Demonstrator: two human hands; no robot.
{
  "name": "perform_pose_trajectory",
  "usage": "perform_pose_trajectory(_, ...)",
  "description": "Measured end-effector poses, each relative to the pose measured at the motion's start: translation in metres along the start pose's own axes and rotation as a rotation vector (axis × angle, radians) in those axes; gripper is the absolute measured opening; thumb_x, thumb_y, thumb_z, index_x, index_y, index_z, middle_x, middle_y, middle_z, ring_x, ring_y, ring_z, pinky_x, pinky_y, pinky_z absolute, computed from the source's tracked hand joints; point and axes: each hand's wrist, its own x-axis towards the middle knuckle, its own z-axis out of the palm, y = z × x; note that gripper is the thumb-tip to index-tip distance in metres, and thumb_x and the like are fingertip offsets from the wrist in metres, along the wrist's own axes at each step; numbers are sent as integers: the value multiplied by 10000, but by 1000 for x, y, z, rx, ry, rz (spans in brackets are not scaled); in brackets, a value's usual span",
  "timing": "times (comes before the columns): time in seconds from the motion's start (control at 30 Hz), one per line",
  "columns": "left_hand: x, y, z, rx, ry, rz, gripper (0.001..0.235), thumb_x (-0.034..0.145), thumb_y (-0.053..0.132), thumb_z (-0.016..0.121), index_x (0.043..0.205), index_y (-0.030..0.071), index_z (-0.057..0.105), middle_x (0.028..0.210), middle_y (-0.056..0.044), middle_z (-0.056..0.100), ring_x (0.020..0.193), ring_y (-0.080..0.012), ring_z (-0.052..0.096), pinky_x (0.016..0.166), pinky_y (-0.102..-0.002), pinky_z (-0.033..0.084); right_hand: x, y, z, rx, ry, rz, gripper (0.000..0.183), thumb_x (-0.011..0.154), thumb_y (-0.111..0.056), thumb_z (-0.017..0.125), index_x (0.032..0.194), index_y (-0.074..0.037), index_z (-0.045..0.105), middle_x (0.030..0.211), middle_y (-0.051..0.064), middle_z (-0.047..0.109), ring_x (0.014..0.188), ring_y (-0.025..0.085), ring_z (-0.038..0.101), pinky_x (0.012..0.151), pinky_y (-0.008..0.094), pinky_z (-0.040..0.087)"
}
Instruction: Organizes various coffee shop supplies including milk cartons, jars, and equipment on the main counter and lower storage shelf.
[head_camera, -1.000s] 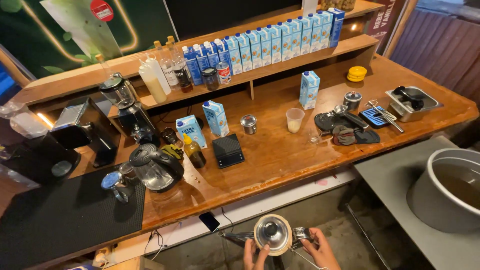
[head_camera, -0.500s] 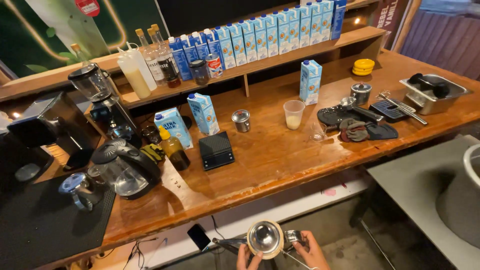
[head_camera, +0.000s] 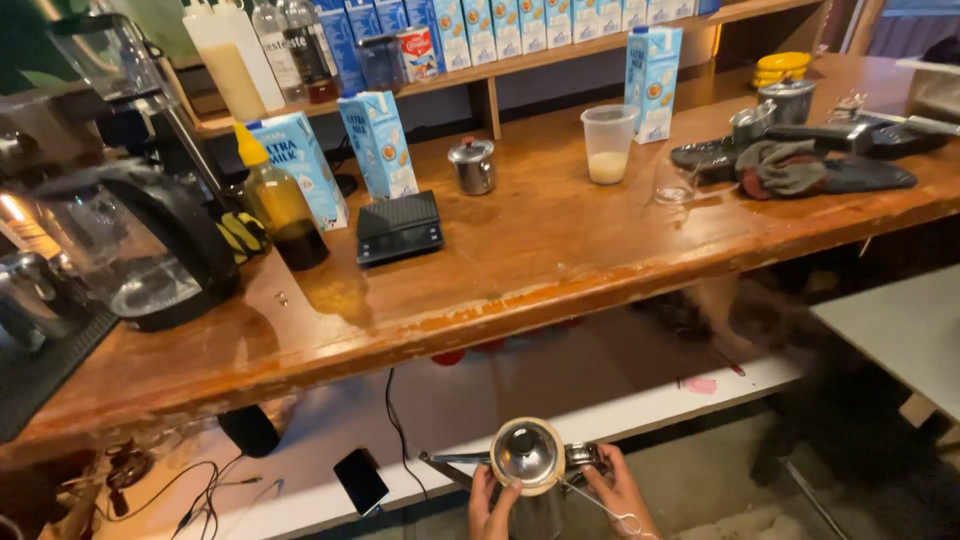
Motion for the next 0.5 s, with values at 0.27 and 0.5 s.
perform_pose_trajectory(0.27,-3,28,5,180,44,160,384,856,192,753,1180,32,625,1137,-113,702,1136,-202,618,1000,-341,458,25,8,23,31,-65,-103,394,902,-200,683,1264,-106,558,1117,13,655,842,123,622,746,300,554)
perform_pose_trajectory(0.5,21,24,-8,233,94,272,453,859,257,752,1232,40,615,1155,-89,700,1114,-201,633,985,-348,482,62,13,42,-7,-54,-132,396,911,-226,723,1262,-97,593,863,61,636,710,133,559,599,290,481)
